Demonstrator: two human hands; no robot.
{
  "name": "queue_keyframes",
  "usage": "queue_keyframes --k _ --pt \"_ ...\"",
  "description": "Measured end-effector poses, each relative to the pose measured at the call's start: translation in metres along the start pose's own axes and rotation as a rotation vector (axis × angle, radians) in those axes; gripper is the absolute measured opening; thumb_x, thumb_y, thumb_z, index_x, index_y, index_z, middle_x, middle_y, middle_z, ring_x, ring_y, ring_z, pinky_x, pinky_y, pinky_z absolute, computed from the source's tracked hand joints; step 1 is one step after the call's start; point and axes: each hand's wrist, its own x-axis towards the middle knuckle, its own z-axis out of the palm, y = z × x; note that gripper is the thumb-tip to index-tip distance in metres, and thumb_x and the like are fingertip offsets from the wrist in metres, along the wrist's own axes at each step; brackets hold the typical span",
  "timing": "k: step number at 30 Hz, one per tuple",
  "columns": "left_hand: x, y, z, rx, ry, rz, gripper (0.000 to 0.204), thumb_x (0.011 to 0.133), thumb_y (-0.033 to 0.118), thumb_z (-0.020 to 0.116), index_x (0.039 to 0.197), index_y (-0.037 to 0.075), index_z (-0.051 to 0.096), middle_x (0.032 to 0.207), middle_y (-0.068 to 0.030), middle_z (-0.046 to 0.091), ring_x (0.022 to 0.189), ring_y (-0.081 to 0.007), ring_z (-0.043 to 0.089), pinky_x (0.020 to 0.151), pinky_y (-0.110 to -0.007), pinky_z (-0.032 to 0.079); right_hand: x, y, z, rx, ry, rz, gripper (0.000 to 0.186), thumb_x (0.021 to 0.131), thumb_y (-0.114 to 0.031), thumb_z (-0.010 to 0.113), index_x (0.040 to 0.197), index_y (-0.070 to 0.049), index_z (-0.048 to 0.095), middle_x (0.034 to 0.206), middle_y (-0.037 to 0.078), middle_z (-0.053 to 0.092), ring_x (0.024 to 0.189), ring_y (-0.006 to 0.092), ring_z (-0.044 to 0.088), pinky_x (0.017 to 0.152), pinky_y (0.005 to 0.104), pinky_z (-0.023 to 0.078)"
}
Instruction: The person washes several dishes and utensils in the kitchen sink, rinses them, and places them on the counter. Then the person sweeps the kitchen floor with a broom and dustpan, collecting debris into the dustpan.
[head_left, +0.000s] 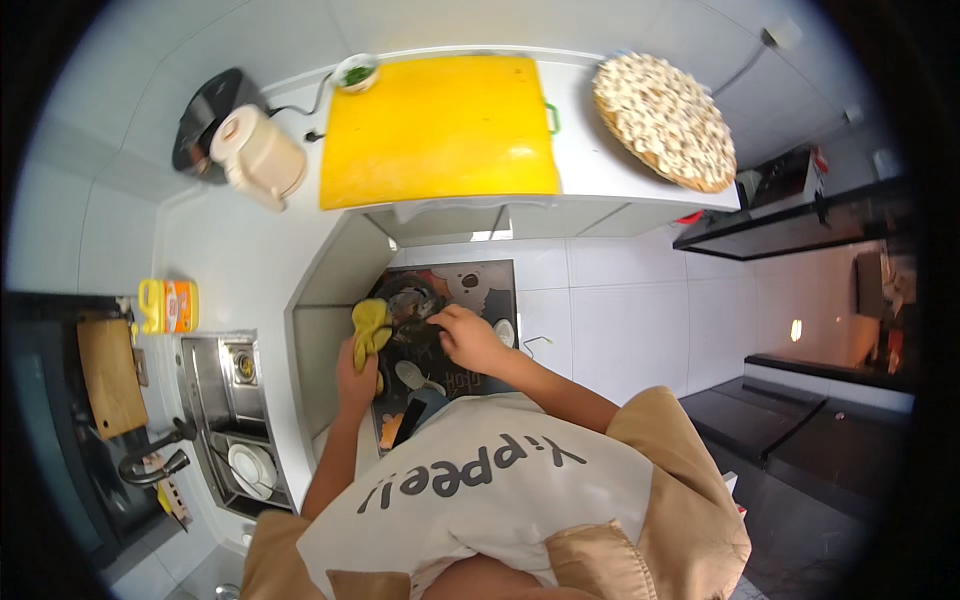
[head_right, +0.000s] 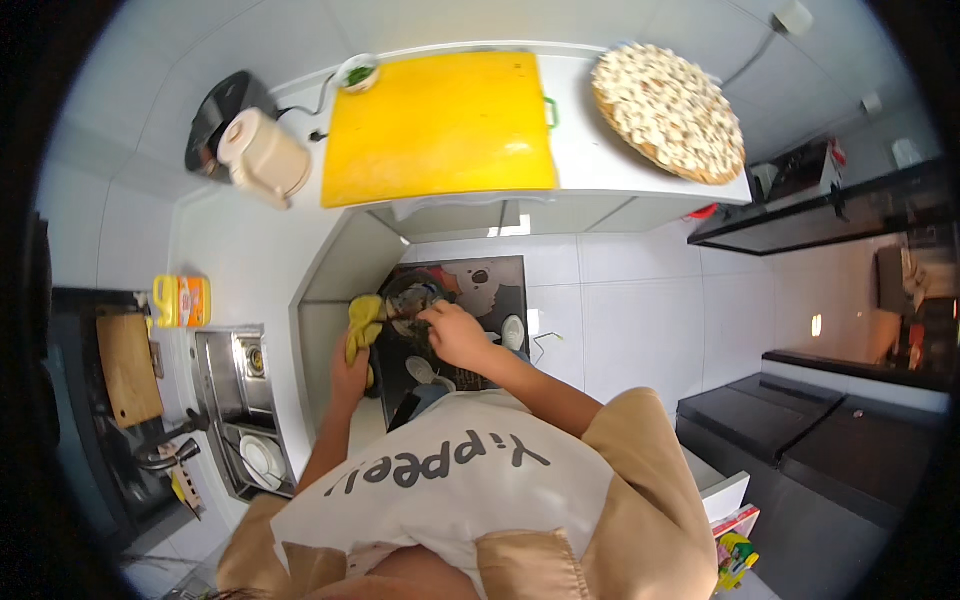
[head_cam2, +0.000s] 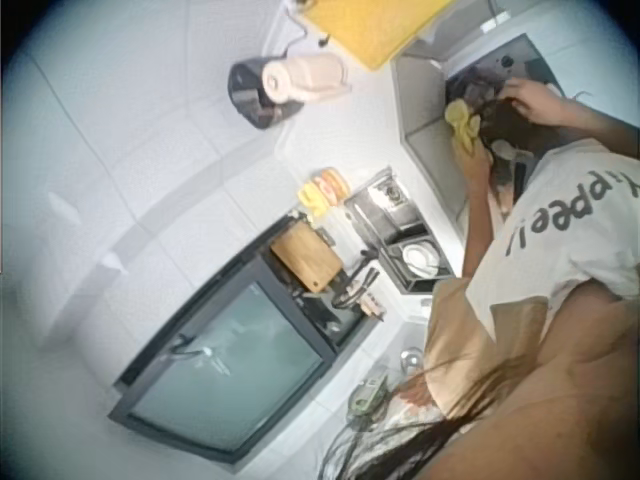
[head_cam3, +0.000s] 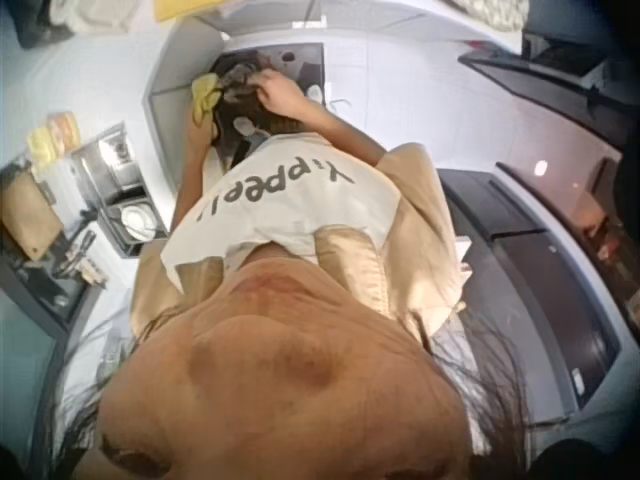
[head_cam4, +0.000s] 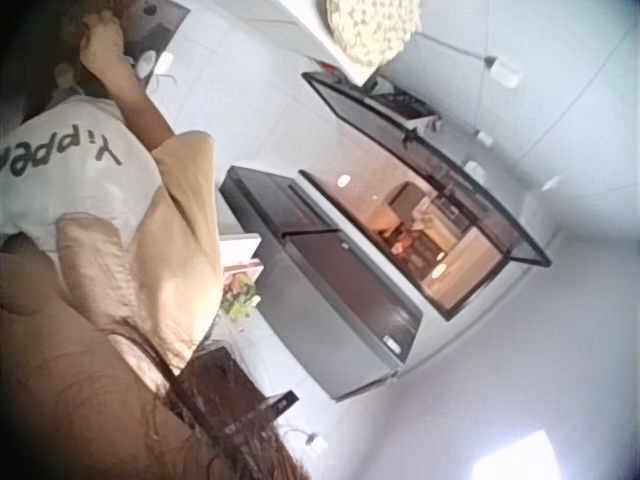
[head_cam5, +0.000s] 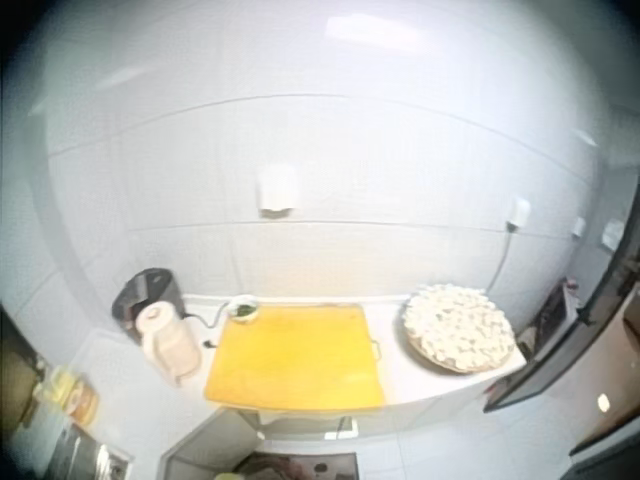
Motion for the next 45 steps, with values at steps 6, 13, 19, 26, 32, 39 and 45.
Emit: queue_keyframes --k 6,13,19,26,32,39,45 --pt "0.134 0.135 0.123 0.035 -0.250 -0.013 0.032 0.091 0.016 0.063 0.119 0.001 0.060 0.108 -0.0120 0.065 0.099 -0.0213 0.060 0.089 -0.034 0.046 -0.086 0.098 -0.093 0.035 0.248 0.286 0.030 0.083 -0.003 0.057 0.112 -0.003 0.066 0.104 0.019 0.061 0.095 0.0392 0.061 0.083 0.0444 0.051" --pt "0.294 0.239 0.242 -0.081 -0.274 0.179 0.036 0.090 0.015 0.065 0.124 0.004 0.061 0.110 -0.0070 0.065 0.102 -0.0155 0.059 0.090 -0.030 0.046 -0.134 0.144 -0.111 0.153 0.384 0.515 0.031 0.086 -0.006 0.057 0.116 -0.003 0.065 0.106 0.019 0.063 0.092 0.0376 0.063 0.082 0.0425 0.051" --pt "0.470 0.276 0.347 0.174 -0.174 0.435 0.052 0.088 0.017 0.062 0.139 0.015 0.054 0.121 -0.0175 0.064 0.111 -0.0301 0.062 0.097 -0.035 0.047 -0.119 0.153 -0.128 0.271 0.487 0.656 0.031 0.088 -0.006 0.058 0.117 -0.003 0.064 0.106 0.020 0.064 0.089 0.0347 0.064 0.079 0.0400 0.052" --pt "0.586 0.225 0.423 0.781 -0.333 0.314 0.036 0.085 0.017 0.059 0.120 0.012 0.065 0.123 -0.0194 0.060 0.108 -0.0384 0.061 0.089 -0.046 0.051 -0.054 0.167 -0.158 0.271 0.708 0.853 0.028 0.092 -0.001 0.058 0.119 -0.003 0.064 0.112 0.017 0.066 0.093 0.0254 0.068 0.081 0.0341 0.055" --pt "0.467 0.168 0.427 0.696 -0.558 0.511 0.040 0.078 0.014 0.069 0.118 0.016 0.069 0.118 -0.0146 0.062 0.098 -0.0352 0.065 0.085 -0.044 0.053 -0.004 0.167 -0.160 0.428 0.688 0.866 0.029 0.090 -0.003 0.059 0.119 -0.001 0.063 0.105 0.019 0.067 0.093 0.0311 0.067 0.083 0.0374 0.053" --pt "0.424 0.205 0.426 0.104 -0.870 -0.178 0.039 0.083 0.015 0.065 0.121 0.007 0.067 0.107 -0.0188 0.070 0.101 -0.0311 0.067 0.090 -0.037 0.051 0.019 0.177 -0.173 0.414 0.758 0.824 0.029 0.089 -0.002 0.059 0.118 -0.001 0.063 0.104 0.019 0.067 0.091 0.0322 0.067 0.081 0.0382 0.053" --pt "0.585 0.243 0.482 0.420 -0.398 0.609 0.044 0.083 0.022 0.067 0.122 0.005 0.061 0.119 -0.0175 0.063 0.110 -0.0402 0.059 0.096 -0.045 0.048 0.010 0.177 -0.158 0.436 0.733 0.892 0.029 0.089 -0.001 0.058 0.118 -0.002 0.063 0.103 0.017 0.067 0.089 0.0295 0.067 0.079 0.0359 0.053"
